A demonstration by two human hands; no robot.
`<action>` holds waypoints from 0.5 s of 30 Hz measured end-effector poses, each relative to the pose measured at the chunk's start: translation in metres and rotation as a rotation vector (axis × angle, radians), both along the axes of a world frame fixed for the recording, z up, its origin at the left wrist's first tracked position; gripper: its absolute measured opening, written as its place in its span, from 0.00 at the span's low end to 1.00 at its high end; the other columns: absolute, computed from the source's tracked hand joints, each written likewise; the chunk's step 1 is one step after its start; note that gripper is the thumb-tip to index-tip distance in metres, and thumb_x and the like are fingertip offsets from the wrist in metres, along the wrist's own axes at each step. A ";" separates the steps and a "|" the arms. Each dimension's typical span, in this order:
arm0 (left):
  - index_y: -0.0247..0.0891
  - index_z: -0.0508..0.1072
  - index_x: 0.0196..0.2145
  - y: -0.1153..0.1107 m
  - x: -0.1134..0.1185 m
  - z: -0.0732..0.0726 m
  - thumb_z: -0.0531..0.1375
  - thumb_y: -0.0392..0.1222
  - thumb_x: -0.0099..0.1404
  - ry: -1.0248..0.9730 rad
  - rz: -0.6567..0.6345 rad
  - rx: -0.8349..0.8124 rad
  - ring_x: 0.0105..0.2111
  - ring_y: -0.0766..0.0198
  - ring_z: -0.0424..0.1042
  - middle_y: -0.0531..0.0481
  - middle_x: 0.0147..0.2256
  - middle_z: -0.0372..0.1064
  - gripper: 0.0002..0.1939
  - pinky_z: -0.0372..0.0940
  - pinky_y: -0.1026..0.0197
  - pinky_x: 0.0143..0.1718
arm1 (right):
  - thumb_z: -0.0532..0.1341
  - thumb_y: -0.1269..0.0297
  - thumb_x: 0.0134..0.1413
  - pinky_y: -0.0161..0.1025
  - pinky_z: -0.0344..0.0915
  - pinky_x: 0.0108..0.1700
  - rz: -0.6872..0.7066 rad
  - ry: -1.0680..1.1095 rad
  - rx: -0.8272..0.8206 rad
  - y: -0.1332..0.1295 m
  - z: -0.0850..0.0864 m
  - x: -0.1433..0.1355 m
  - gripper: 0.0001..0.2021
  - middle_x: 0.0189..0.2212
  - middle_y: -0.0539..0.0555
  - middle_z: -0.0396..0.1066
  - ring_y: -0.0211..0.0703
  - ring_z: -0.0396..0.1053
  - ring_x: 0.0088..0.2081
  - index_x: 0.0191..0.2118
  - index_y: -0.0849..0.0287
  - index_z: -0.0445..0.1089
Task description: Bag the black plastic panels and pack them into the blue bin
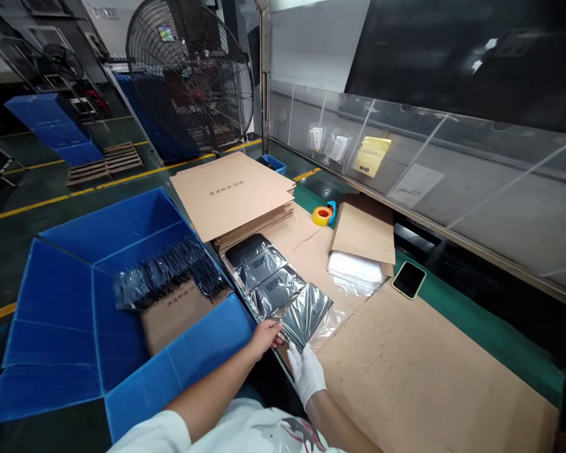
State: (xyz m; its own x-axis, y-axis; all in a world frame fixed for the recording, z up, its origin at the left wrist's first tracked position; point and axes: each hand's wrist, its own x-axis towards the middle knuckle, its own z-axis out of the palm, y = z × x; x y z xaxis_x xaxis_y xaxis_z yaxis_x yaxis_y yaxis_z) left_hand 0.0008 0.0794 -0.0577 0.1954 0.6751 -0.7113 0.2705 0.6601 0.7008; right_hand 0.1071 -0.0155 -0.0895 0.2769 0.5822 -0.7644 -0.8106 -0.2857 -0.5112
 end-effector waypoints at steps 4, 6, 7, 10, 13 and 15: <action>0.35 0.68 0.24 0.012 -0.017 -0.001 0.65 0.61 0.54 0.020 -0.005 -0.036 0.22 0.65 0.72 0.51 0.20 0.71 0.24 0.62 0.66 0.24 | 0.64 0.52 0.43 0.40 0.67 0.55 0.001 0.085 0.004 0.003 0.005 -0.009 0.23 0.49 0.53 0.73 0.46 0.71 0.53 0.46 0.53 0.64; 0.35 0.68 0.25 0.015 -0.024 0.000 0.66 0.59 0.54 0.021 -0.008 -0.066 0.22 0.64 0.72 0.50 0.21 0.71 0.23 0.63 0.66 0.24 | 0.63 0.56 0.46 0.41 0.68 0.55 0.026 0.131 0.017 0.002 0.009 -0.013 0.18 0.48 0.54 0.74 0.48 0.70 0.53 0.44 0.54 0.67; 0.35 0.68 0.25 0.016 -0.028 0.001 0.66 0.58 0.54 0.021 -0.008 -0.084 0.22 0.64 0.72 0.50 0.21 0.72 0.22 0.63 0.65 0.24 | 0.63 0.58 0.47 0.42 0.68 0.55 0.036 0.150 0.023 0.002 0.010 -0.014 0.16 0.47 0.54 0.75 0.48 0.70 0.54 0.43 0.54 0.68; 0.35 0.69 0.27 0.017 -0.035 0.002 0.67 0.56 0.55 0.029 0.008 -0.130 0.23 0.64 0.73 0.49 0.23 0.73 0.20 0.65 0.65 0.25 | 0.60 0.62 0.52 0.41 0.68 0.55 0.058 0.193 0.019 0.001 0.013 -0.015 0.11 0.47 0.53 0.75 0.45 0.70 0.54 0.42 0.56 0.68; 0.36 0.68 0.29 0.017 -0.040 0.002 0.65 0.56 0.57 0.049 0.056 -0.156 0.23 0.64 0.73 0.49 0.25 0.73 0.19 0.66 0.65 0.26 | 0.60 0.63 0.54 0.41 0.68 0.54 0.103 0.239 -0.025 0.000 0.016 -0.012 0.09 0.46 0.54 0.74 0.44 0.71 0.53 0.41 0.57 0.68; 0.36 0.68 0.31 0.016 -0.043 0.002 0.64 0.56 0.58 0.066 0.103 -0.163 0.23 0.64 0.73 0.50 0.25 0.72 0.19 0.66 0.65 0.26 | 0.61 0.62 0.54 0.42 0.67 0.53 0.160 0.276 -0.052 -0.001 0.020 -0.007 0.11 0.47 0.55 0.74 0.45 0.70 0.54 0.43 0.57 0.69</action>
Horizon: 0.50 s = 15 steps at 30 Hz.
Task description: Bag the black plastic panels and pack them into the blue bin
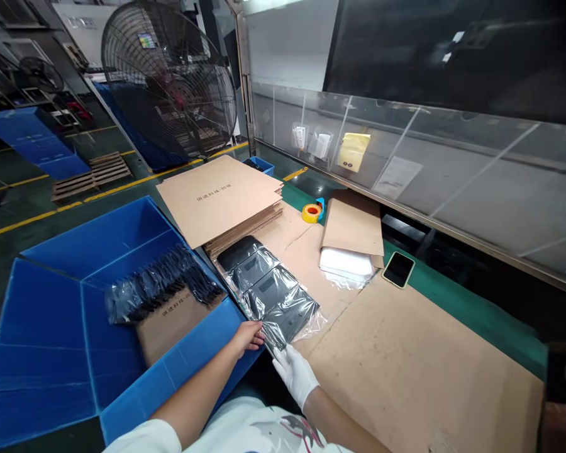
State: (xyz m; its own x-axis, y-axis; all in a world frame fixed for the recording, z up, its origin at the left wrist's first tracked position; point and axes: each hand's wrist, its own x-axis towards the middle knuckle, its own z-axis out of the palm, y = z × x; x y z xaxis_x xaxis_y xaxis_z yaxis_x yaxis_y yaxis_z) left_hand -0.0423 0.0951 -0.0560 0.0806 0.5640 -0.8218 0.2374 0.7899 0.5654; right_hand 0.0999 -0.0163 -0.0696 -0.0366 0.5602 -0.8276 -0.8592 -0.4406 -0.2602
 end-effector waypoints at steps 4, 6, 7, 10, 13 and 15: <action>0.38 0.65 0.34 0.002 -0.003 0.003 0.61 0.56 0.62 0.005 0.109 -0.008 0.24 0.64 0.73 0.52 0.25 0.70 0.18 0.67 0.64 0.26 | 0.63 0.62 0.52 0.47 0.66 0.53 0.113 0.037 -0.071 -0.009 0.010 0.017 0.13 0.51 0.60 0.72 0.51 0.68 0.56 0.44 0.59 0.71; 0.38 0.65 0.36 0.007 -0.001 0.005 0.59 0.54 0.64 -0.023 0.155 -0.021 0.25 0.63 0.73 0.51 0.26 0.70 0.16 0.69 0.63 0.28 | 0.63 0.63 0.51 0.48 0.67 0.53 0.121 0.028 -0.109 -0.017 0.013 0.030 0.12 0.53 0.63 0.69 0.54 0.67 0.57 0.42 0.60 0.71; 0.37 0.65 0.35 0.010 0.002 0.006 0.59 0.52 0.65 -0.036 0.175 -0.026 0.25 0.64 0.73 0.50 0.27 0.70 0.15 0.70 0.62 0.29 | 0.63 0.63 0.50 0.48 0.67 0.52 0.109 0.020 -0.116 -0.022 0.015 0.038 0.12 0.54 0.64 0.68 0.54 0.67 0.57 0.42 0.60 0.70; 0.36 0.65 0.34 0.022 0.013 0.008 0.59 0.44 0.66 -0.034 0.225 -0.020 0.24 0.67 0.71 0.51 0.26 0.68 0.10 0.71 0.64 0.32 | 0.64 0.62 0.48 0.46 0.67 0.51 0.025 -0.018 -0.097 -0.041 0.023 0.065 0.15 0.56 0.63 0.67 0.53 0.67 0.57 0.43 0.59 0.69; 0.36 0.65 0.36 0.032 0.027 0.013 0.61 0.40 0.65 0.005 0.250 0.001 0.24 0.69 0.71 0.51 0.28 0.69 0.07 0.72 0.65 0.34 | 0.67 0.60 0.42 0.47 0.67 0.51 -0.112 -0.087 -0.038 -0.068 0.039 0.098 0.21 0.55 0.62 0.68 0.52 0.69 0.54 0.46 0.56 0.69; 0.37 0.66 0.38 0.034 0.033 0.021 0.62 0.40 0.63 0.028 0.238 0.003 0.26 0.67 0.73 0.51 0.29 0.70 0.08 0.73 0.64 0.35 | 0.70 0.59 0.37 0.47 0.67 0.51 -0.229 -0.166 0.027 -0.089 0.056 0.123 0.26 0.52 0.62 0.70 0.53 0.71 0.51 0.46 0.57 0.69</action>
